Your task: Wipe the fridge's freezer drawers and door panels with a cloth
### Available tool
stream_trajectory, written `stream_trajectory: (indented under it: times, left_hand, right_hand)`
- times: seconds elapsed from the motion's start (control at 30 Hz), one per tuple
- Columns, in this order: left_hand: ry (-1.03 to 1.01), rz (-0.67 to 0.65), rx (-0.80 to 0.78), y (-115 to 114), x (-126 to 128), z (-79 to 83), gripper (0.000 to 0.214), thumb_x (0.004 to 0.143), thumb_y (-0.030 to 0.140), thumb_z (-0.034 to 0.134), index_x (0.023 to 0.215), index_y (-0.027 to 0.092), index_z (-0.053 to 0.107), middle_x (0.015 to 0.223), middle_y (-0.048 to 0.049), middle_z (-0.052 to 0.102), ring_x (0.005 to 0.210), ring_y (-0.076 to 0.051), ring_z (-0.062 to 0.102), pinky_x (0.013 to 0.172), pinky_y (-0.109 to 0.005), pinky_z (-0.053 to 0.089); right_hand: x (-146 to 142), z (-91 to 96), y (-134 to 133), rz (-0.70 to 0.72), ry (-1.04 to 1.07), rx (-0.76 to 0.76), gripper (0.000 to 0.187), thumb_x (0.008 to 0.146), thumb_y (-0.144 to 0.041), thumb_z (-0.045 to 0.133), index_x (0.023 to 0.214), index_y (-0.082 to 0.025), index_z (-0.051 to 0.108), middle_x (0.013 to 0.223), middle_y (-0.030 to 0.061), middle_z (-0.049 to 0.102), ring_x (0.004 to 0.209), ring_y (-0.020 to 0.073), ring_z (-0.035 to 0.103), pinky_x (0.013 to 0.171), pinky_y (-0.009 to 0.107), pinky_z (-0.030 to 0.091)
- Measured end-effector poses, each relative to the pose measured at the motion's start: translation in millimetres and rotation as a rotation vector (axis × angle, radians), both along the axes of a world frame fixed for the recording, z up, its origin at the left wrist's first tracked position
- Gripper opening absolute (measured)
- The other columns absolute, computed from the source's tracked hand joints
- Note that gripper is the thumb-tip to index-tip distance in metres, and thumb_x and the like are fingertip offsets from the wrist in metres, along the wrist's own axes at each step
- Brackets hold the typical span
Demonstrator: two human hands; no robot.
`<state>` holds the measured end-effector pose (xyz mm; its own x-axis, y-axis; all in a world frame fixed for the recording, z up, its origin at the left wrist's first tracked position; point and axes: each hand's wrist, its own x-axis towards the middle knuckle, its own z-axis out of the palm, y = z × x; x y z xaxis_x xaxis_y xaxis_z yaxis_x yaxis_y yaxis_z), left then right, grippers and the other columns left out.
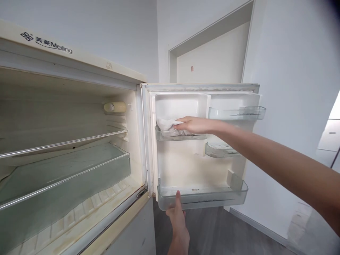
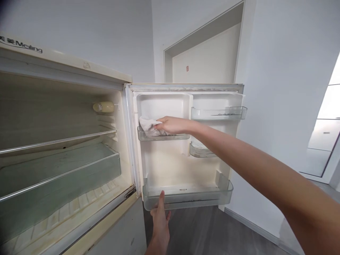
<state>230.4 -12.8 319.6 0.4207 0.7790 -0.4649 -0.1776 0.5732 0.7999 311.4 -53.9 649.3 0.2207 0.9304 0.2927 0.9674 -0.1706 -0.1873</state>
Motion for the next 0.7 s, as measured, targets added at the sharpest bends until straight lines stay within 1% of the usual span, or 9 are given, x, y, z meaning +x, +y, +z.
stream_trajectory:
  times: [0.1, 0.17, 0.23, 0.3, 0.37, 0.43, 0.53, 0.63, 0.7]
  left_hand:
    - [0.015, 0.004, 0.023, -0.6, -0.3, 0.6, 0.077, 0.053, 0.074, 0.063, 0.104, 0.022, 0.037, 0.129, -0.0154, 0.04, 0.122, -0.029, 0.048, 0.094, -0.042, 0.054]
    - [0.018, 0.004, 0.03, -0.5, -0.4, 1.4, 0.076, 0.053, 0.074, 0.063, 0.103, 0.022, 0.037, 0.131, -0.0161, 0.038, 0.122, -0.029, 0.048, 0.093, -0.042, 0.054]
    - [0.012, 0.002, 0.026, -0.3, -0.5, 2.0, 0.076, 0.053, 0.073, 0.064, 0.104, 0.022, 0.038, 0.132, -0.0164, 0.038, 0.122, -0.029, 0.049, 0.094, -0.043, 0.054]
    - [0.001, 0.004, 0.02, -0.3, -0.7, 2.4, 0.076, 0.053, 0.072, 0.065, 0.104, 0.023, 0.038, 0.132, -0.0161, 0.039, 0.122, -0.03, 0.049, 0.095, -0.043, 0.054]
    - [0.0, 0.009, 0.01, -0.7, -1.1, 3.1, 0.077, 0.052, 0.072, 0.065, 0.105, 0.024, 0.037, 0.135, -0.016, 0.038, 0.123, -0.031, 0.048, 0.096, -0.045, 0.053]
    - [0.007, 0.012, 0.001, -1.3, -1.5, 4.2, 0.079, 0.052, 0.072, 0.065, 0.107, 0.024, 0.035, 0.138, -0.0167, 0.033, 0.124, -0.032, 0.046, 0.097, -0.046, 0.053]
    - [0.002, 0.003, -0.007, -1.7, -2.3, 6.2, 0.079, 0.052, 0.072, 0.066, 0.107, 0.025, 0.033, 0.139, -0.0167, 0.031, 0.123, -0.032, 0.046, 0.097, -0.045, 0.053]
    - [-0.01, -0.014, -0.009, -1.4, -2.7, 7.2, 0.074, 0.054, 0.072, 0.064, 0.103, 0.025, 0.035, 0.139, -0.0151, 0.031, 0.123, -0.031, 0.046, 0.098, -0.044, 0.053]
    - [-0.006, -0.016, -0.016, -1.1, -2.2, 6.8, 0.073, 0.054, 0.072, 0.064, 0.102, 0.025, 0.035, 0.14, -0.0148, 0.03, 0.124, -0.032, 0.045, 0.098, -0.044, 0.053]
  right_hand:
    - [12.5, 2.0, -14.1, -0.053, 0.006, 0.022, 0.044, 0.086, -0.05, 0.038, 0.112, -0.025, 0.064, 0.125, 0.0038, 0.06, 0.109, 0.0274, 0.056, 0.089, 0.034, 0.045]
    - [20.2, 3.5, -23.0, -0.128, 0.005, 0.059, 0.047, 0.085, -0.052, 0.039, 0.113, -0.025, 0.064, 0.129, 0.0053, 0.058, 0.113, 0.0305, 0.055, 0.091, 0.037, 0.045]
    - [25.6, 5.8, -33.9, -0.207, 0.022, 0.093, 0.046, 0.085, -0.051, 0.04, 0.111, -0.024, 0.065, 0.127, 0.0064, 0.059, 0.114, 0.032, 0.054, 0.093, 0.04, 0.044]
    - [28.9, 8.0, -48.2, -0.259, 0.111, 0.17, 0.043, 0.085, -0.05, 0.041, 0.108, -0.024, 0.066, 0.121, 0.0068, 0.063, 0.11, 0.031, 0.057, 0.093, 0.041, 0.045]
    - [31.7, 7.7, -66.1, -0.329, 0.273, 0.35, 0.042, 0.084, -0.05, 0.045, 0.106, -0.022, 0.065, 0.112, 0.0091, 0.066, 0.102, 0.0299, 0.06, 0.09, 0.042, 0.046]
    - [35.2, 2.8, -86.7, -0.424, 0.444, 0.609, 0.043, 0.081, -0.049, 0.05, 0.108, -0.019, 0.064, 0.108, 0.0132, 0.067, 0.096, 0.0307, 0.062, 0.085, 0.044, 0.048]
    - [40.3, -15.5, -118.8, -0.48, 0.589, 0.923, 0.052, 0.079, -0.049, 0.052, 0.122, -0.021, 0.06, 0.119, 0.017, 0.062, 0.099, 0.0338, 0.062, 0.075, 0.046, 0.05]
    - [38.1, -44.4, -143.1, -0.531, 0.558, 1.089, 0.067, 0.081, -0.054, 0.036, 0.14, -0.022, 0.041, 0.14, 0.0127, 0.047, 0.111, 0.0353, 0.057, 0.076, 0.049, 0.05]
    - [29.5, -65.7, -148.9, -0.634, 0.419, 1.247, 0.071, 0.082, -0.057, 0.027, 0.146, -0.028, 0.03, 0.146, 0.0041, 0.039, 0.122, 0.0354, 0.05, 0.081, 0.051, 0.05]
